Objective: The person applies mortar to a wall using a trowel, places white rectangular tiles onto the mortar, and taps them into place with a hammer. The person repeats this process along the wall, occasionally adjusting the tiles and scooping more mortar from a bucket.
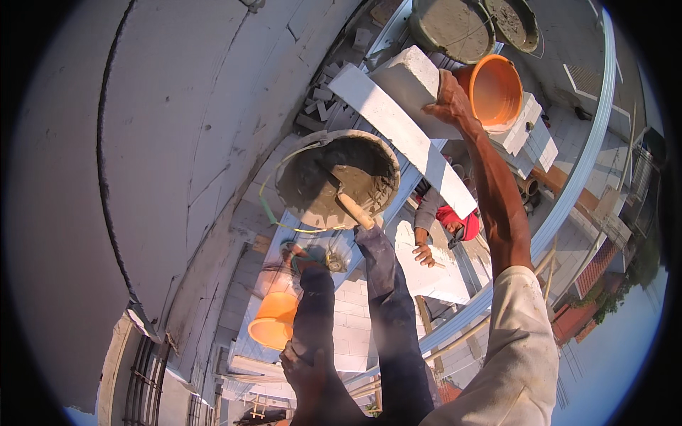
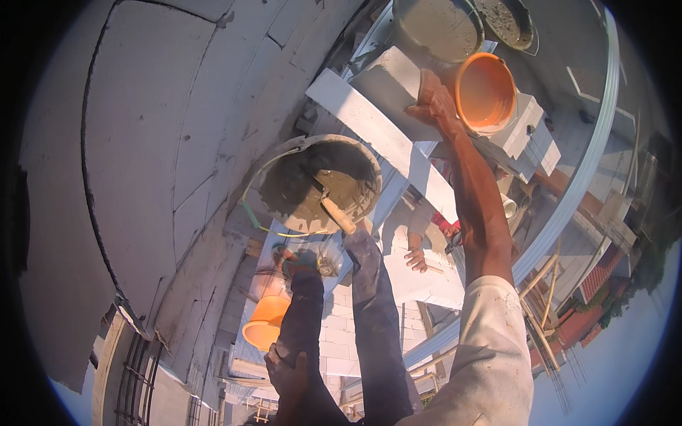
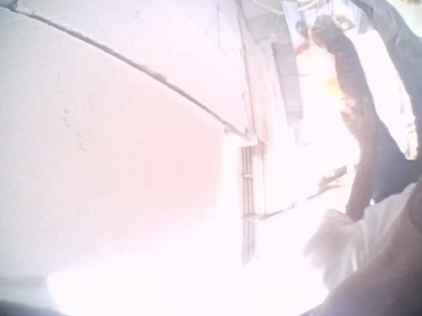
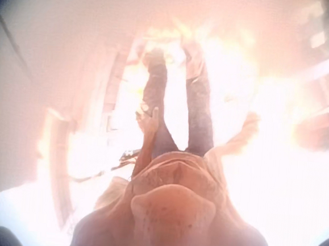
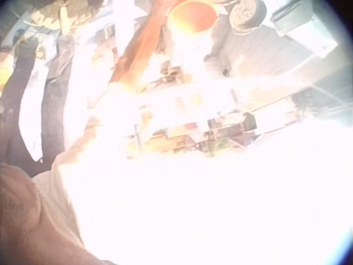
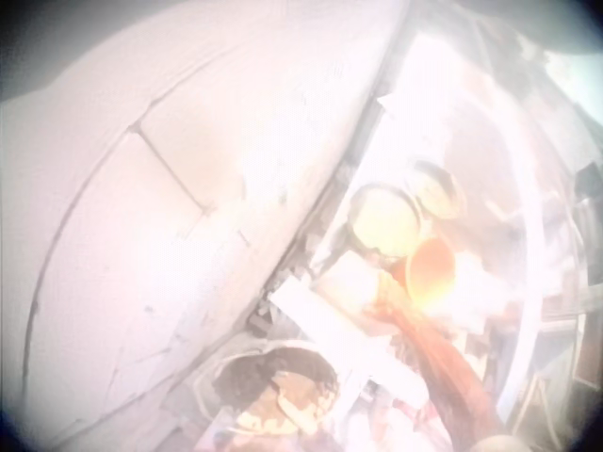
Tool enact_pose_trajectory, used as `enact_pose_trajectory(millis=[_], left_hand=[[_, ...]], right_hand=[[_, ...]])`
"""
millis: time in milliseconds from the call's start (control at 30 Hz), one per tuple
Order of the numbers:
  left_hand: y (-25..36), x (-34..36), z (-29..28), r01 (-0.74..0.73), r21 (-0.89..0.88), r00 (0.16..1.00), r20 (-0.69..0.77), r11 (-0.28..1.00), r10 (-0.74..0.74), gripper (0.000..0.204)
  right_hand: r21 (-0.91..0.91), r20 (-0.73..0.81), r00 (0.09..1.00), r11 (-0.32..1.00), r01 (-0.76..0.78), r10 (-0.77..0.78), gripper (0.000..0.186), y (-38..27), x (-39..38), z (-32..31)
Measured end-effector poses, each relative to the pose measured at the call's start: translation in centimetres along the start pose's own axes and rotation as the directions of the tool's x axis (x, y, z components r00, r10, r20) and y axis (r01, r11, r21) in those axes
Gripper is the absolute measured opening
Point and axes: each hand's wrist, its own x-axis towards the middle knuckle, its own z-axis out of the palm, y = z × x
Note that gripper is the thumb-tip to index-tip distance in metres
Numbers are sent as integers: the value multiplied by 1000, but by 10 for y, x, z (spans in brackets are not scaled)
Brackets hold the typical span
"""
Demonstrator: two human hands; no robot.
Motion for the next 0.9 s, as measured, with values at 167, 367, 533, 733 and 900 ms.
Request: enact_pose_trajectory(millis=[167,367,533,733,900], left_hand=[[-18,-7,4,-26,-113,1000,-19,993,24,92],[-15,-16,-10,-47,-222,997,43,974,58,94],[-45,-17,-4,-161,-266,984,29,950,175,95],[-51,-51,-65,-157,-429,964,130,890,232,76],[-90,-67,-61,-185,-513,972,30,838,233,74]], right_hand=[[75,-54,995,994,-79,83,75,-44,-28,-34],[31,-262,965,999,38,-28,77,-75,-142,-142],[-10,-155,987,999,41,-42,85,-150,-234,-243],[18,6,986,986,165,-165,85,-236,-339,-308],[-23,67,918,920,392,-390,86,-324,-382,-343]])
